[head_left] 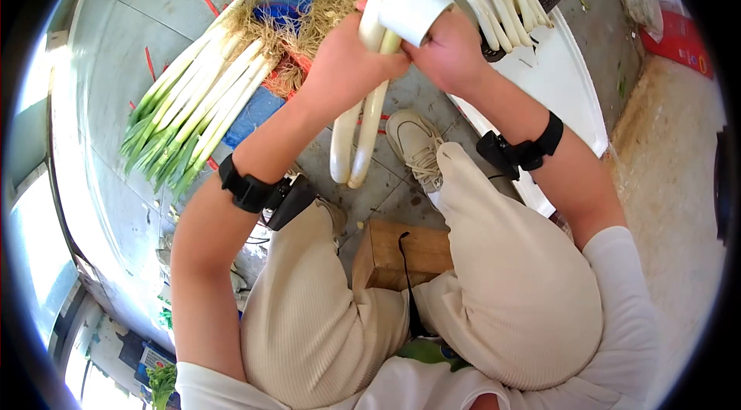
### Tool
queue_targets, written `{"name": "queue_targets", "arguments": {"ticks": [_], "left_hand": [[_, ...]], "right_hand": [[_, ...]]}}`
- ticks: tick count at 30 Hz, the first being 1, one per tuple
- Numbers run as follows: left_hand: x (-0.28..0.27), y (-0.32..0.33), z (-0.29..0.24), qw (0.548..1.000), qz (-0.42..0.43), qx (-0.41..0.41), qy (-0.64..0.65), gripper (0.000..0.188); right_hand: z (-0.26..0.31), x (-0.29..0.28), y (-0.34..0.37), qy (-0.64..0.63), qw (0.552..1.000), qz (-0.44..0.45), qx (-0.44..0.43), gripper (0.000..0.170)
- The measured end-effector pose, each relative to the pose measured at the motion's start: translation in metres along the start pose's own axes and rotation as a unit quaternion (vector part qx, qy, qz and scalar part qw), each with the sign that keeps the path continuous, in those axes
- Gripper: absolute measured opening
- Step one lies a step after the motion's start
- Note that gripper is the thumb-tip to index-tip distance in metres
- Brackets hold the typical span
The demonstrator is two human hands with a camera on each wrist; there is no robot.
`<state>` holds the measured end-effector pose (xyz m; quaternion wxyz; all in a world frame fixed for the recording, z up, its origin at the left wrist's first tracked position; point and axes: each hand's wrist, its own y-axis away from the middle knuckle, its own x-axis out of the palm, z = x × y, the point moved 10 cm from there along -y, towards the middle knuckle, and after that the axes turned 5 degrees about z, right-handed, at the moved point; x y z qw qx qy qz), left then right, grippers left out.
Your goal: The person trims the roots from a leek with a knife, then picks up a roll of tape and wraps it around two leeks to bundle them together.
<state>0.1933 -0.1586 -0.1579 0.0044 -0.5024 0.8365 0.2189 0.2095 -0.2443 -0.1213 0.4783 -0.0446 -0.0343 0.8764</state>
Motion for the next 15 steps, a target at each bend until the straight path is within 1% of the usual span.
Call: {"name": "queue_targets", "arguments": {"ticks": [1,2,4,6,7,8,9,10,12,14,15], "left_hand": [[0.003,-0.004,0.003,0.998,0.009,-0.027,0.053,0.035],[0.005,-0.007,0.007,0.993,0.019,-0.055,0.107,0.035],[0.005,-0.010,0.006,0.990,0.022,-0.053,0.131,0.033],[0.017,-0.010,0.007,0.970,0.076,-0.060,0.223,0.032],[0.017,-0.009,0.009,0.970,0.076,-0.057,0.224,0.032],[0.021,-0.008,0.012,0.965,0.095,-0.063,0.237,0.032],[0.025,-0.006,0.015,0.959,0.115,-0.069,0.250,0.032],[0.026,-0.004,0.017,0.959,0.116,-0.069,0.250,0.032],[0.028,0.000,0.017,0.941,0.129,-0.060,0.308,0.030],[0.028,0.002,0.018,0.941,0.124,-0.053,0.309,0.031],[0.026,0.002,0.017,0.942,0.114,-0.046,0.311,0.031]], "right_hand": [[-0.010,-0.002,0.000,-0.126,0.992,-0.013,0.028,0.036],[-0.017,-0.003,-0.001,-0.249,0.966,-0.025,0.057,0.036],[-0.011,-0.004,0.000,-0.246,0.967,-0.021,0.057,0.037],[-0.005,-0.004,0.004,-0.103,0.993,-0.003,0.053,0.038],[-0.003,-0.003,0.005,-0.075,0.997,0.001,0.034,0.039],[0.000,-0.005,0.006,-0.074,0.997,0.001,0.034,0.039],[-0.004,-0.002,0.008,-0.091,0.993,0.020,0.079,0.039],[-0.009,0.001,0.011,-0.108,0.985,0.037,0.125,0.040],[-0.009,0.003,0.014,-0.117,0.983,0.040,0.135,0.041],[-0.004,0.004,0.015,-0.086,0.990,0.042,0.103,0.039],[-0.001,0.005,0.018,-0.087,0.986,0.051,0.130,0.037]]}}
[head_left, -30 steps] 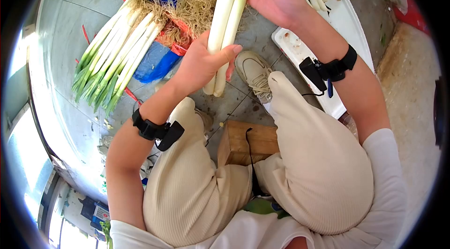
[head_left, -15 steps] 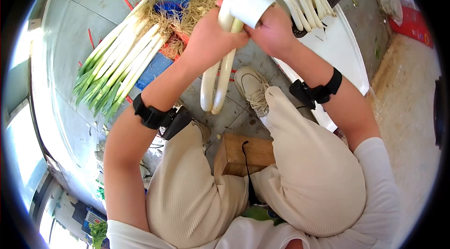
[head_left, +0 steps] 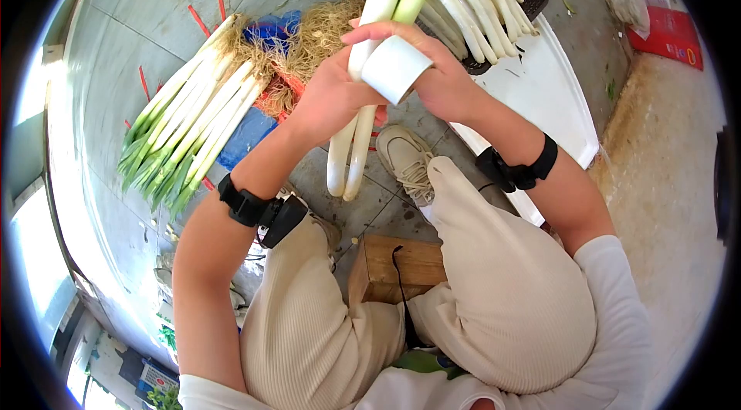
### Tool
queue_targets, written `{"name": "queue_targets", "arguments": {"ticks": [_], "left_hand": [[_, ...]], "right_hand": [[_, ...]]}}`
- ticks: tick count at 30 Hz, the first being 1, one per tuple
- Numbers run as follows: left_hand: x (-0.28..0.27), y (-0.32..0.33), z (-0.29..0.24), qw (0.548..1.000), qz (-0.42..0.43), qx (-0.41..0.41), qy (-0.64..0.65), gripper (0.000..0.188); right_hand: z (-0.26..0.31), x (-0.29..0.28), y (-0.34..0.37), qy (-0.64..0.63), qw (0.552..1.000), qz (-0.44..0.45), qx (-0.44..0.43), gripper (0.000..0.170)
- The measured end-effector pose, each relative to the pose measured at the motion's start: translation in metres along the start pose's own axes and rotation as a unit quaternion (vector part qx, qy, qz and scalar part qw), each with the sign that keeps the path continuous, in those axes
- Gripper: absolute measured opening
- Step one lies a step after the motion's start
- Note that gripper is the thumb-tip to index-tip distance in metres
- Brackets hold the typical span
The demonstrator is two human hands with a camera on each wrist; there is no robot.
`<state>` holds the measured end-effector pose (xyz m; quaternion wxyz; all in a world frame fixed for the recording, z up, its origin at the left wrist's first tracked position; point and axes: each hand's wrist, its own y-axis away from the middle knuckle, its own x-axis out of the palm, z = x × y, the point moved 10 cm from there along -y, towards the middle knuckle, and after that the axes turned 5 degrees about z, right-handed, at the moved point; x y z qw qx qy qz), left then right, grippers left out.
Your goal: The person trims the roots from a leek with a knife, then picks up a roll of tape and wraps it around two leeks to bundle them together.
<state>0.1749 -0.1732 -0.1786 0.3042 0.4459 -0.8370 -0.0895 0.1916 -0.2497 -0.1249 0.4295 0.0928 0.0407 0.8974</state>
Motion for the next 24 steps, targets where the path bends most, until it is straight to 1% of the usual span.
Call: {"name": "queue_targets", "arguments": {"ticks": [1,2,3,4,5,7,8,9,11,12,13,15,16,17,19,20,23,24], "left_hand": [[0.002,0.001,0.000,1.000,0.004,-0.001,-0.001,0.031],[0.001,0.003,0.000,1.000,-0.005,-0.007,-0.007,0.035],[0.002,0.006,0.000,1.000,-0.014,-0.014,-0.014,0.038],[0.007,0.010,-0.007,1.000,-0.017,-0.012,-0.004,0.043],[0.007,0.009,-0.004,1.000,-0.014,-0.014,-0.004,0.043],[0.006,0.009,-0.011,0.997,-0.018,0.057,-0.040,0.045],[0.003,0.010,-0.012,0.996,-0.027,0.058,-0.067,0.041],[0.002,0.011,-0.012,0.996,-0.025,0.057,-0.067,0.041],[-0.002,0.014,-0.006,0.997,-0.040,0.032,-0.057,0.037],[-0.001,0.017,-0.012,0.997,-0.047,0.029,-0.048,0.030],[-0.001,0.018,-0.013,0.998,-0.042,0.028,-0.048,0.030],[-0.013,0.021,-0.009,0.996,-0.073,0.005,-0.060,0.024],[-0.015,0.021,-0.013,0.995,-0.083,0.034,-0.050,0.020],[-0.016,0.021,-0.012,0.995,-0.080,0.032,-0.051,0.020],[-0.018,0.025,-0.019,0.993,-0.088,0.066,-0.035,0.023],[-0.017,0.027,-0.023,0.993,-0.087,0.073,-0.032,0.028],[-0.014,0.031,-0.031,0.993,-0.078,0.085,-0.006,0.033],[-0.011,0.031,-0.033,0.994,-0.061,0.092,-0.009,0.052]], "right_hand": [[-0.002,-0.003,0.001,0.001,1.000,-0.004,0.000,0.037],[0.006,-0.004,0.002,0.103,0.994,-0.009,-0.048,0.037],[0.017,-0.002,0.005,0.203,0.974,-0.014,-0.094,0.036],[0.020,0.000,0.008,0.209,0.974,0.002,-0.090,0.034],[0.023,0.000,0.009,0.209,0.974,0.000,-0.088,0.034],[0.028,0.004,0.014,0.248,0.963,-0.005,-0.103,0.033],[0.030,0.002,0.015,0.216,0.970,-0.029,-0.109,0.032],[0.030,0.001,0.017,0.216,0.970,-0.031,-0.108,0.032],[0.044,-0.004,0.026,0.275,0.947,-0.073,-0.151,0.033],[0.050,-0.009,0.030,0.285,0.937,-0.105,-0.172,0.033],[0.049,-0.011,0.033,0.287,0.937,-0.110,-0.169,0.033],[0.050,-0.024,0.043,0.331,0.915,-0.171,-0.154,0.030],[0.051,-0.027,0.046,0.338,0.906,-0.192,-0.164,0.030],[0.052,-0.028,0.049,0.338,0.906,-0.195,-0.163,0.030],[0.044,-0.033,0.048,0.331,0.920,-0.191,-0.084,0.022],[0.043,-0.032,0.049,0.330,0.921,-0.191,-0.083,0.022],[0.043,-0.032,0.050,0.352,0.909,-0.210,-0.078,0.020],[0.040,-0.033,0.050,0.324,0.919,-0.213,-0.078,0.020]]}}
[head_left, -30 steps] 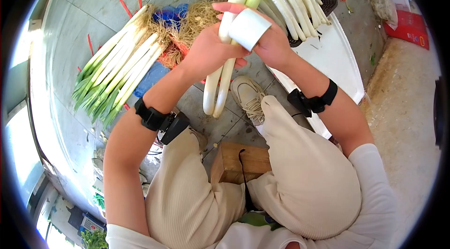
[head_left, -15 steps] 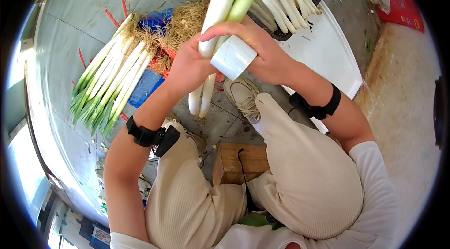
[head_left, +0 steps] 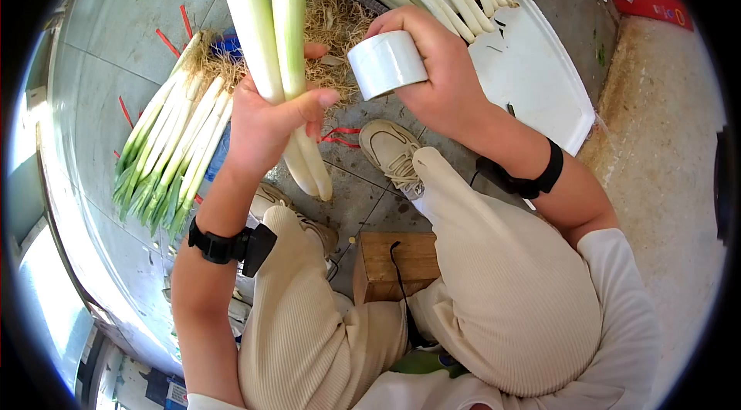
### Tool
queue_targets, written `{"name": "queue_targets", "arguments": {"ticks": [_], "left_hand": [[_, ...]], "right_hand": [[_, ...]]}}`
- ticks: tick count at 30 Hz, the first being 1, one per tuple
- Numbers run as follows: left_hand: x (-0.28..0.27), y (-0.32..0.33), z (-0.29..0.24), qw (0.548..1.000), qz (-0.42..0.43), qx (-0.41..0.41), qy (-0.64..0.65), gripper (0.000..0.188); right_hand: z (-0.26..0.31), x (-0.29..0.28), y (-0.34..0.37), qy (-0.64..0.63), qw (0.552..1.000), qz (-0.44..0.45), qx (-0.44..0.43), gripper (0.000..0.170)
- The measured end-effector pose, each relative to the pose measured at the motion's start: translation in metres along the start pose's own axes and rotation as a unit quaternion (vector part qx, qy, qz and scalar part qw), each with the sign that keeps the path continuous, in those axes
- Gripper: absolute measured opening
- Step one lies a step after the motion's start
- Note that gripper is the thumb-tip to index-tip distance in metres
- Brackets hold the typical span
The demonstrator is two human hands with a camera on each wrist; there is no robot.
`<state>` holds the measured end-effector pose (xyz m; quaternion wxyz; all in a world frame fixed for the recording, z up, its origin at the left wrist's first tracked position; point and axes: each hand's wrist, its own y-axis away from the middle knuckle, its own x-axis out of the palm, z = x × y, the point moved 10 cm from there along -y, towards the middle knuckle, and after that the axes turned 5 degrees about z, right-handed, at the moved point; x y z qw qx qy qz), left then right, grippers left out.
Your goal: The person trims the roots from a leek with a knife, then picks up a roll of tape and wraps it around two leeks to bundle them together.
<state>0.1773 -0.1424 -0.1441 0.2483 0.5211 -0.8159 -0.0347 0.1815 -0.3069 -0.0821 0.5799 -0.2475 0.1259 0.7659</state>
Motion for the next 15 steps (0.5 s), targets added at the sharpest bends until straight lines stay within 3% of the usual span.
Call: {"name": "queue_targets", "arguments": {"ticks": [6,11,15], "left_hand": [[0.025,0.001,-0.009,0.998,0.064,0.018,0.016,0.064],[0.025,0.005,0.001,0.999,0.037,-0.012,0.012,0.063],[0.017,0.008,-0.006,0.999,0.006,0.003,0.034,0.053]], "right_hand": [[0.003,0.009,0.003,-0.059,0.998,-0.027,0.009,0.022],[0.002,0.015,0.004,-0.088,0.995,-0.052,-0.015,0.036],[0.006,0.015,0.003,-0.100,0.994,-0.014,-0.034,0.046]]}}
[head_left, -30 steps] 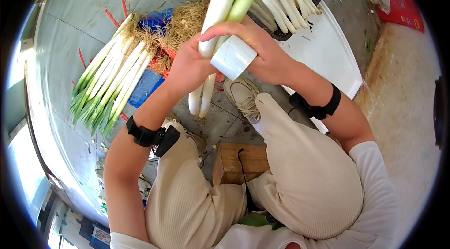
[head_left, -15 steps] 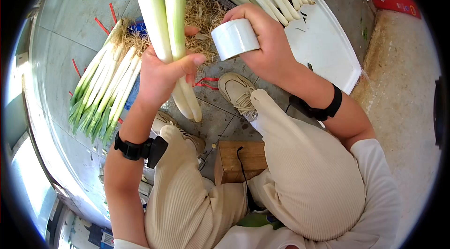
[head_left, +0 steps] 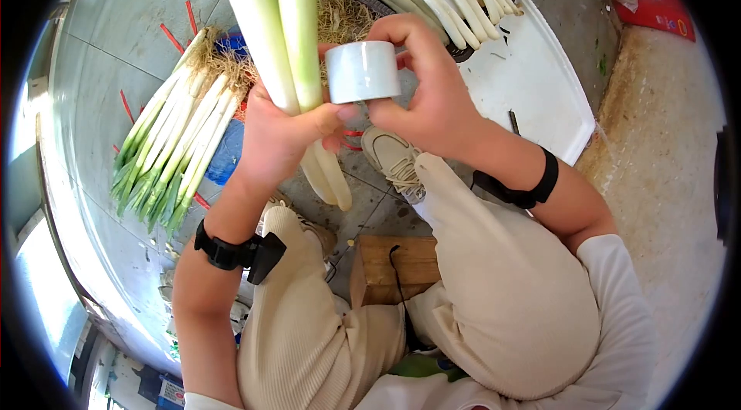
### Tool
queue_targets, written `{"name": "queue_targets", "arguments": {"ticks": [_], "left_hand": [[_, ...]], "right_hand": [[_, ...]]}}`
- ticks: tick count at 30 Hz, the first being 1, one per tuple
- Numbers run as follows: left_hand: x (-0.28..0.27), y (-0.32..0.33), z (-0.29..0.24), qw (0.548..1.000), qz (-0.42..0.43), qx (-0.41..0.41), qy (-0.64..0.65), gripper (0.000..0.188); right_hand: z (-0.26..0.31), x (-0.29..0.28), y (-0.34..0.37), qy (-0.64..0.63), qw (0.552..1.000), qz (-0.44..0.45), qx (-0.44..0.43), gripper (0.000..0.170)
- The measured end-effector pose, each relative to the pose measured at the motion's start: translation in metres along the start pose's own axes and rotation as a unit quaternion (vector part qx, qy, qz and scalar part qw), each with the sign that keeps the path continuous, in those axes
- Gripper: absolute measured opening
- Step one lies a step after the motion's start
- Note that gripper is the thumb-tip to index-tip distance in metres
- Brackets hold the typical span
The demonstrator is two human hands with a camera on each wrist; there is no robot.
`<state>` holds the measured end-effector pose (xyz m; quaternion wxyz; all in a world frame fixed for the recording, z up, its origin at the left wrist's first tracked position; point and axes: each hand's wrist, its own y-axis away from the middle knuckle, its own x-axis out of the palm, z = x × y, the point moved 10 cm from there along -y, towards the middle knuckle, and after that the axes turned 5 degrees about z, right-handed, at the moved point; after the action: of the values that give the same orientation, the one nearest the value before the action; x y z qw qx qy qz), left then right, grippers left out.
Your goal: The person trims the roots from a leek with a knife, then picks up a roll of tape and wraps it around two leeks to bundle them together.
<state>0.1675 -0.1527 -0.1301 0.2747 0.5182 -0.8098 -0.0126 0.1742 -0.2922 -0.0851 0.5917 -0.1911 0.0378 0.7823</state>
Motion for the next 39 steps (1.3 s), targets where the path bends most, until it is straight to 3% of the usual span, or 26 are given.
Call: {"name": "queue_targets", "arguments": {"ticks": [4,6,8,9,13,16,18,22,24,26,31,34,39], "left_hand": [[-0.013,0.001,-0.006,0.999,-0.006,0.036,0.014,0.056],[-0.011,0.001,-0.007,0.999,0.011,0.039,0.035,0.056],[-0.010,0.001,-0.008,0.999,0.016,0.029,0.023,0.055],[-0.009,0.000,-0.007,0.999,0.023,0.019,0.013,0.054],[-0.003,0.000,-0.003,0.999,0.034,0.003,-0.004,0.049],[-0.001,0.002,0.003,0.998,0.033,-0.034,-0.037,0.045],[-0.004,0.004,0.006,0.997,0.024,-0.042,-0.054,0.043],[-0.004,0.005,0.007,0.995,0.031,-0.042,-0.079,0.043],[-0.006,0.005,0.006,0.995,0.028,-0.045,-0.087,0.043],[-0.010,0.007,0.008,0.993,0.018,-0.059,-0.101,0.042],[-0.011,0.007,0.009,0.993,0.014,-0.057,-0.103,0.042],[-0.009,0.006,0.010,0.994,0.015,-0.046,-0.094,0.043],[-0.006,0.008,0.017,0.989,0.034,-0.066,-0.130,0.048]], "right_hand": [[0.000,-0.014,0.000,-0.035,0.999,0.027,-0.024,0.057],[-0.005,-0.022,0.002,-0.071,0.997,0.033,-0.015,0.053],[-0.020,-0.021,0.001,-0.211,0.974,0.042,0.067,0.040],[-0.017,-0.024,0.000,-0.180,0.982,0.041,0.043,0.030],[-0.013,-0.024,-0.005,-0.164,0.985,0.048,0.030,0.024],[-0.013,-0.017,-0.007,-0.131,0.986,0.087,0.059,0.020],[-0.021,-0.023,-0.005,-0.121,0.987,0.044,0.092,0.018],[-0.031,-0.035,-0.004,-0.088,0.991,0.005,0.105,0.017],[-0.044,-0.041,-0.003,-0.124,0.980,0.009,0.156,0.018],[-0.046,-0.039,-0.001,-0.119,0.980,0.023,0.157,0.018],[-0.019,-0.018,-0.006,-0.179,0.980,0.053,0.060,0.021],[-0.015,-0.008,-0.010,-0.111,0.982,0.123,0.092,0.025],[-0.022,-0.006,-0.008,-0.104,0.980,0.130,0.111,0.024]]}}
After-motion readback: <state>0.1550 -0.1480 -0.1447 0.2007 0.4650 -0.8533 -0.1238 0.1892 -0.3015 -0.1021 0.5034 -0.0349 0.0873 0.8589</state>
